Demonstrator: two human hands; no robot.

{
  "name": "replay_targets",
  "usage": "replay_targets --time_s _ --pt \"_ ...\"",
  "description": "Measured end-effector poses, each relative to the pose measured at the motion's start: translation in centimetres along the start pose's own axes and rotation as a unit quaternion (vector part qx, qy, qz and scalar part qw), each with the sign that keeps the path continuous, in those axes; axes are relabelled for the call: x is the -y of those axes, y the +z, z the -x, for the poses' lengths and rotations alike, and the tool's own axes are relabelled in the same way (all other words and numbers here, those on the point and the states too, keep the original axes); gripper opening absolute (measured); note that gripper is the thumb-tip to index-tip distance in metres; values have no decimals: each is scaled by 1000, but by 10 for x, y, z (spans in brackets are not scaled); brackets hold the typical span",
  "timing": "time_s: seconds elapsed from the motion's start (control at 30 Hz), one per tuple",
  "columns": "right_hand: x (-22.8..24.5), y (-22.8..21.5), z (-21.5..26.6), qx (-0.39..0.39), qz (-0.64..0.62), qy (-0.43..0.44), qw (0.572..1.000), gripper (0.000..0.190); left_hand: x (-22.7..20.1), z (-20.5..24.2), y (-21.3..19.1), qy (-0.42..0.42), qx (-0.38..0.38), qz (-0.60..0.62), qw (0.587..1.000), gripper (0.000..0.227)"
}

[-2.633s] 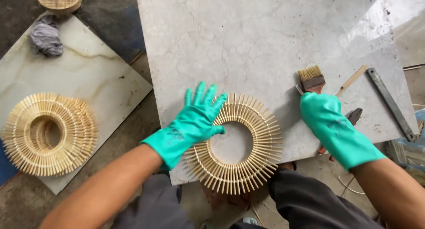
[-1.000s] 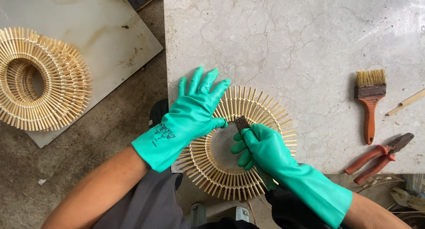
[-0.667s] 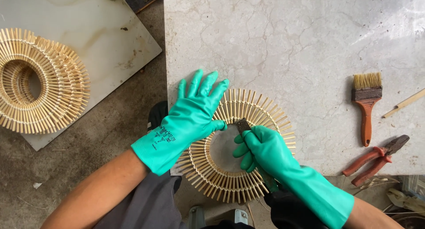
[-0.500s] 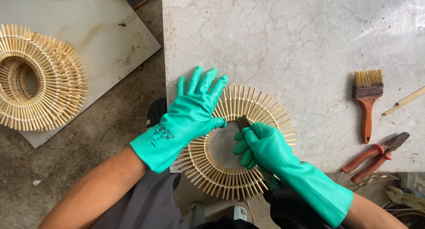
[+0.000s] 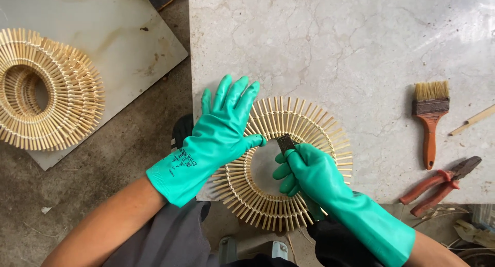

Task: The recorder is seen assembling a circular bamboo craft, inserting thin wooden sticks into a frame and using tools like a hammer, pliers, and a blade to secure and trim them.

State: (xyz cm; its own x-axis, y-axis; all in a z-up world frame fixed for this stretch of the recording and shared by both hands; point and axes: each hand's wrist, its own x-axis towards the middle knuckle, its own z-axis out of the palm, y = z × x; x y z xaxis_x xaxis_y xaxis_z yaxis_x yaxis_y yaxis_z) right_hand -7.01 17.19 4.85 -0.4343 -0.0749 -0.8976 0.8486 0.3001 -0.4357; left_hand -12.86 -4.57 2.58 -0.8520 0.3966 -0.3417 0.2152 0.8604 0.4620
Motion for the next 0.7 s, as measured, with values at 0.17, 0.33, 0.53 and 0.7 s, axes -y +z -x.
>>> replay_targets --time_s 0.17,0.33,0.53,0.7 --pt "5 3 -3 9 9 8 1000 31 0 -8 4 13 37 -13 999 106" --pt "-1 1 -6 4 10 -4 1000 30 -4 -10 -2 -5 42 -6 999 100" --pt "3 0 -12 16 23 3 1000 30 -4 -10 -1 2 38 -5 999 99" --pt "-1 -1 -8 21 21 -12 999 30 -7 -10 -2 -9 43 0 999 102"
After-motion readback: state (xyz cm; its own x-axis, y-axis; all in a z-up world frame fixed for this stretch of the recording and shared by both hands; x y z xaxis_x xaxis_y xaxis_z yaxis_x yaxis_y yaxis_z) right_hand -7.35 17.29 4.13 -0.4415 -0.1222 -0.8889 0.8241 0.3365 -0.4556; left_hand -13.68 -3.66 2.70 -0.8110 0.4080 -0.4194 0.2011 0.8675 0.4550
